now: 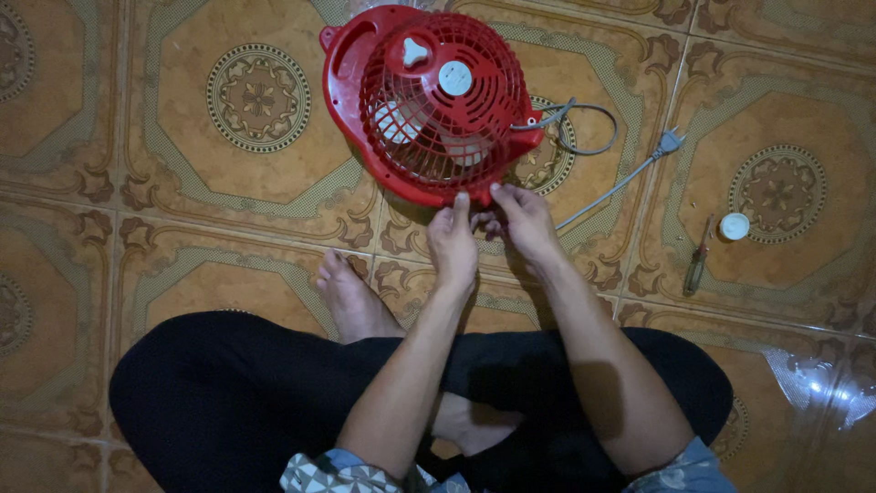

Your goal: The person assembles a red bird-shaped electric fan by hand. They place the fan blades into the motor housing, attach the front grille, and then secure the rear housing using a screwdriver.

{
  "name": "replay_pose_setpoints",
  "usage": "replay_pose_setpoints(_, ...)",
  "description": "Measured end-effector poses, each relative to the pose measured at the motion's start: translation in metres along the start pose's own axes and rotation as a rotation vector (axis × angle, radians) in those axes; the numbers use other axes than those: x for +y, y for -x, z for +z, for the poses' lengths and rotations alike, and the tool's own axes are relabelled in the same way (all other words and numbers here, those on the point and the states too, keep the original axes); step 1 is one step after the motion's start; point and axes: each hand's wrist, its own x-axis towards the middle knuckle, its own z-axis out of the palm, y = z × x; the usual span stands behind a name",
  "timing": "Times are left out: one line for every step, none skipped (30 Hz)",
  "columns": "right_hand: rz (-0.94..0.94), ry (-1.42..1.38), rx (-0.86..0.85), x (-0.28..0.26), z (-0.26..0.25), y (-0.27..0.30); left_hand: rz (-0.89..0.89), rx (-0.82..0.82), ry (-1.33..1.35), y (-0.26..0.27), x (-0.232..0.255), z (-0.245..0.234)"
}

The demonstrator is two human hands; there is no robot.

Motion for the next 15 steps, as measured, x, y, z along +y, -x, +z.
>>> replay_pose_setpoints(-0.002,-0.008,0.001,0.000,0.000,0.001,0.017,0.017,-0.046,0.000,-0.001,-0.001)
replay_pose_setpoints(-0.004,-0.016,0.003,0.001,-0.001,0.001,0.034,0.035,-0.091,-0.001,-0.002,-0.003)
replay_pose_setpoints(-0.028,-0.021,-0.026,0.000,-0.002,-0.001,0.032,0.035,-0.100,-0.002,-0.004,-0.003)
replay_pose_setpoints(-0.052,-0.025,-0.054,0.000,-0.003,-0.002,0.030,0.036,-0.109,-0.003,-0.005,-0.003)
replay_pose_setpoints(-0.075,-0.029,-0.084,0.001,-0.004,-0.001,0.027,0.038,-0.118,-0.003,-0.007,-0.005)
replay_pose_setpoints(-0.077,-0.025,-0.068,0.002,-0.005,-0.001,0.035,0.058,-0.157,-0.002,-0.008,-0.006)
replay_pose_setpoints(-0.080,-0.022,-0.052,0.003,-0.005,-0.002,0.043,0.077,-0.197,-0.003,-0.009,-0.006)
replay_pose_setpoints(-0.083,-0.018,-0.036,0.004,-0.006,-0.003,0.051,0.097,-0.236,-0.004,-0.009,-0.006)
replay_pose_setpoints(-0.048,0.000,-0.017,0.004,-0.008,-0.004,0.058,0.112,-0.280,-0.004,-0.009,-0.006)
replay_pose_setpoints(-0.014,0.018,0.002,0.004,-0.009,-0.005,0.065,0.127,-0.323,-0.004,-0.009,-0.006)
replay_pose_setpoints(0.023,0.036,0.023,0.004,-0.011,-0.005,0.068,0.141,-0.367,-0.004,-0.009,-0.006)
replay_pose_setpoints(0.025,0.022,0.042,0.004,-0.013,-0.006,0.064,0.155,-0.338,-0.004,-0.010,-0.004)
replay_pose_setpoints(0.027,0.005,0.060,0.004,-0.013,-0.005,0.062,0.168,-0.313,-0.004,-0.009,-0.003)
replay_pose_setpoints(0.028,-0.011,0.078,0.004,-0.014,-0.004,0.059,0.182,-0.287,-0.002,-0.009,-0.001)
replay_pose_setpoints(0.026,-0.019,0.073,0.003,-0.014,-0.003,0.107,0.178,-0.253,-0.001,-0.008,0.000)
